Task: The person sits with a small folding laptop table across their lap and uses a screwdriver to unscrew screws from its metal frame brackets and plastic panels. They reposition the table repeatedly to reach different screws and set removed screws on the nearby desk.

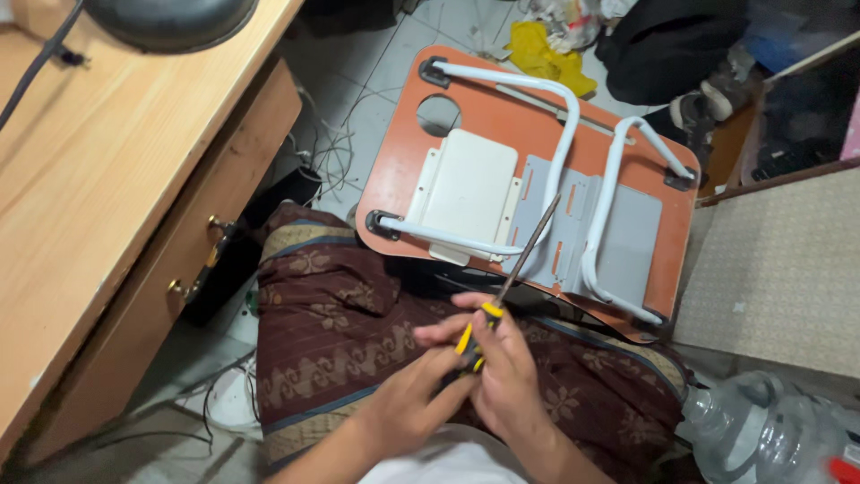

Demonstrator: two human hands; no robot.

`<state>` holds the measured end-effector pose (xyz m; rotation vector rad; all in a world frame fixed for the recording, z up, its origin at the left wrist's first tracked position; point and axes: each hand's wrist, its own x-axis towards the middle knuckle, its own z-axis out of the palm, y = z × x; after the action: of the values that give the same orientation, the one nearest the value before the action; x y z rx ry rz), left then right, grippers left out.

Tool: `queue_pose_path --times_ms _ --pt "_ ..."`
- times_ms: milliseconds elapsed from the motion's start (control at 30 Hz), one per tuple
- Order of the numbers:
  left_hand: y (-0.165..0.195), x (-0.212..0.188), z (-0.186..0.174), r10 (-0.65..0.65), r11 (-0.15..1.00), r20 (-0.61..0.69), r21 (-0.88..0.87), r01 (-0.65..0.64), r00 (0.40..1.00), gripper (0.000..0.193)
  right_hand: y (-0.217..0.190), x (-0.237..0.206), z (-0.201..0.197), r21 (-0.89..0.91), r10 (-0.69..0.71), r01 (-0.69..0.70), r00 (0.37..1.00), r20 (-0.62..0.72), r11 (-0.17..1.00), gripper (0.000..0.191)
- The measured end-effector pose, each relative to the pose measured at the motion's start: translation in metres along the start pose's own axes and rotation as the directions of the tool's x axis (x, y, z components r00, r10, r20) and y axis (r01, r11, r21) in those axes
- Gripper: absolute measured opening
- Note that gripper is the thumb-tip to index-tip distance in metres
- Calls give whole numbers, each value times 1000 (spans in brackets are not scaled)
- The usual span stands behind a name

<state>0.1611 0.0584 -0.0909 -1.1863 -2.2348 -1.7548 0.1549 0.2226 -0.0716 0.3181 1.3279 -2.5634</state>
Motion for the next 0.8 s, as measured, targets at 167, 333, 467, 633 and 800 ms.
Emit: queue_pose_path --times_ms 167,333,467,633,800 --pt "-63 33 -29 175 978 139 86 -188 975 34 -14 14 -43 -79 -3 -37 888 -459 996 23" --pt "-141 71 -62 -188 882 -172 404 243 967 49 -53 -5 -84 -364 80 -272 882 -464 891 35" --pt "-179 96 -53 -132 915 73 393 93 989 49 -58 6 -94 -402 124 -306 900 -419 863 44" --pt "-175 113 17 -62 903 175 429 -19 983 38 -73 15 -89 -469 -75 -114 928 -365 876 45" --pt "-173 116 34 -129 896 56 435 92 990 25 -72 28 -96 -868 -537 24 794 -285 497 43"
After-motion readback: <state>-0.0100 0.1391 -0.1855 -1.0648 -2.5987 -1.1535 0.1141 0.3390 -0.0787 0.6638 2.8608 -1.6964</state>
